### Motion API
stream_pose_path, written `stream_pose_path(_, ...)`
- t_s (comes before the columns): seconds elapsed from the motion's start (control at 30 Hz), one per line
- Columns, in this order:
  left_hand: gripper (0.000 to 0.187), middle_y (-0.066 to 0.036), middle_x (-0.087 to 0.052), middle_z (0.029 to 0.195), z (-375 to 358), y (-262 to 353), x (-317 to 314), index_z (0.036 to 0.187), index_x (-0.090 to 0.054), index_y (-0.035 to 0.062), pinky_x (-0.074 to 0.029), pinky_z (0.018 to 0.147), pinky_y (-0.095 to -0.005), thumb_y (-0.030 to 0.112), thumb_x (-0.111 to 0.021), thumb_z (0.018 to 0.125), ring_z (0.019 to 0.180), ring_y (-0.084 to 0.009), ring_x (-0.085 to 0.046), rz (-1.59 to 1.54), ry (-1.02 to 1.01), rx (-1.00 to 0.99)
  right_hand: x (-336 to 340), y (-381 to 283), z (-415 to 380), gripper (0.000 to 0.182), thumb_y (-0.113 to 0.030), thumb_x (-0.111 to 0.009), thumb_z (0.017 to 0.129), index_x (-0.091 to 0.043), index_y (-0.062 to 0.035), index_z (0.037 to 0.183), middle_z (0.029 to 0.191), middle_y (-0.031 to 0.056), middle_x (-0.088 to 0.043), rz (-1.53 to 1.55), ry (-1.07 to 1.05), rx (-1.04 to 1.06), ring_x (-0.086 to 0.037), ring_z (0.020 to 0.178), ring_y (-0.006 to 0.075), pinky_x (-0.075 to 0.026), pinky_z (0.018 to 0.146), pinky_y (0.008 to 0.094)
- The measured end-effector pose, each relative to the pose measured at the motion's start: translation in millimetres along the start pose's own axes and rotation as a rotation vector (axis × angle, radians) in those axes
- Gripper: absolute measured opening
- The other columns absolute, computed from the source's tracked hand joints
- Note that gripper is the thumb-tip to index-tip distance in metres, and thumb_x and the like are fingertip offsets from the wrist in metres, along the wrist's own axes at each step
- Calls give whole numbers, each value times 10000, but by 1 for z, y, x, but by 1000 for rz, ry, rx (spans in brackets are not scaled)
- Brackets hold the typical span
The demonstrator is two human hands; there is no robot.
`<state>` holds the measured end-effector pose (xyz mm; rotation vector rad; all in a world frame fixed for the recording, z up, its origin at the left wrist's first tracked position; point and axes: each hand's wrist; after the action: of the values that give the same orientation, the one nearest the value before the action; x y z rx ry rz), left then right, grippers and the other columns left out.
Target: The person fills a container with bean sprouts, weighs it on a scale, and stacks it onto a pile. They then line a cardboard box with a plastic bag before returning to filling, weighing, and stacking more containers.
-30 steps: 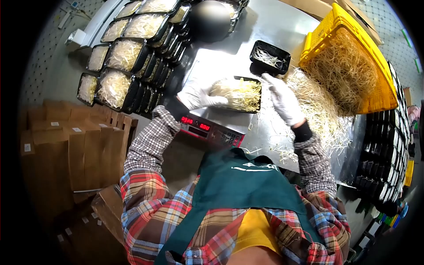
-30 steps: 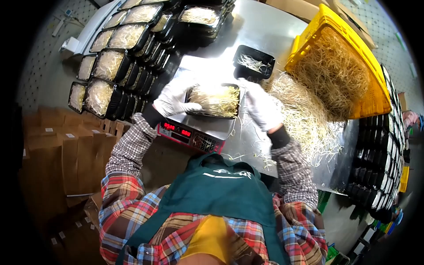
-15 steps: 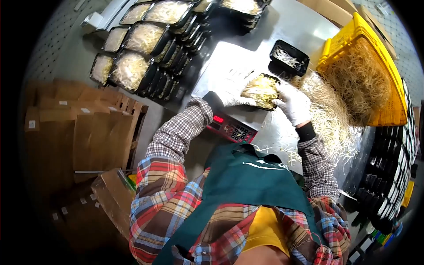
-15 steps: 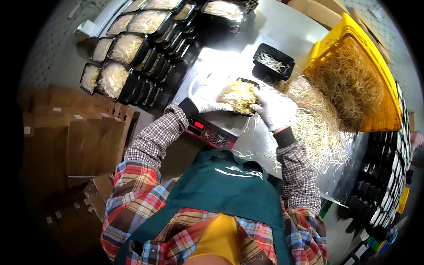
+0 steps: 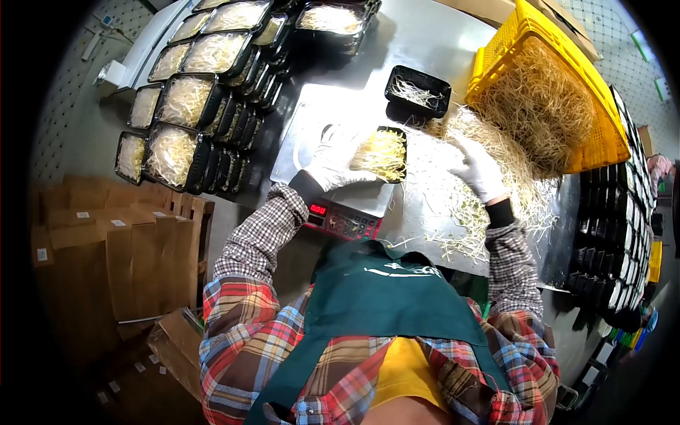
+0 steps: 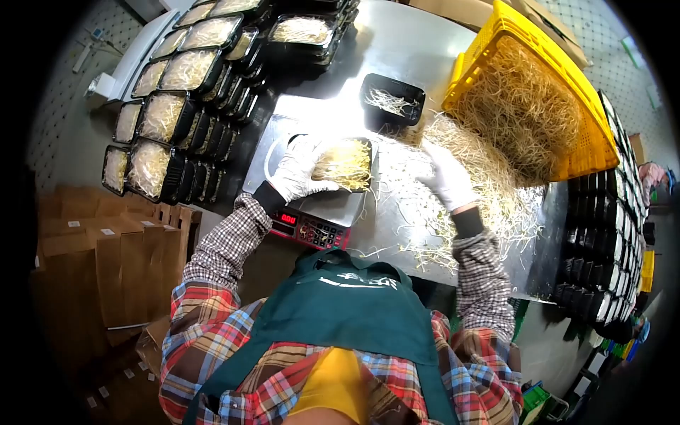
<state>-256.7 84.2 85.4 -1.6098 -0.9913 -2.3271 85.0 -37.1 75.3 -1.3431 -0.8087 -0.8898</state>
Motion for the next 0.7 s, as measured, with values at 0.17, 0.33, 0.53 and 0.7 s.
stream_pose_path(0.17,769,-151,-487,1382,10,-2,-5,1382,-488,95,-349,1074,-476,475,-746,767,1260,-351,-465,-57,-109,-11,-41,-115,17,577,-153,-734,847,-521,-61,1376,1254,137,-608,47,18,317,-613,992,232,-526,857,309)
stream_pose_path(0.33,751,-143,-507,1365,0,-15,-20,1377,-502,96,-351,1077,-468,486,-734,779,1256,-340,-473,-14,-34,-64,-44,-64,13,287,-48,-631,875,-718,-124,1138,975,72,-703,422,28,127,-652,893,194,-520,797,322)
stream_pose_path(0.53,844,-116,-515,1360,3,-13,-22,1407,-479,127,-334,1091,-459,527,-770,724,1271,-322,-456,-9,-12,-64,18,-16,-5,669,-277,-814,736,-564,-138,1341,1170,196,-641,-157,-126,-24,-631,1052,328,-507,900,405)
stream_pose_path(0.7,833,-133,-509,1377,6,-7,-13,1403,-490,121,-344,1089,-471,500,-787,724,1279,-339,-452,-18,-74,-30,-13,-118,25,905,-275,-892,633,-455,-17,1383,1311,225,-538,37,69,279,-526,1212,373,-441,1029,432)
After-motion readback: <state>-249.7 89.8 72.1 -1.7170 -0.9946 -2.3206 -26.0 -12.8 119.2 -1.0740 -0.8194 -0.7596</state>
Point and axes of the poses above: each hand's wrist, its own z-axis towards the middle knuckle, its own x-axis out of the back of the hand, y = z × x
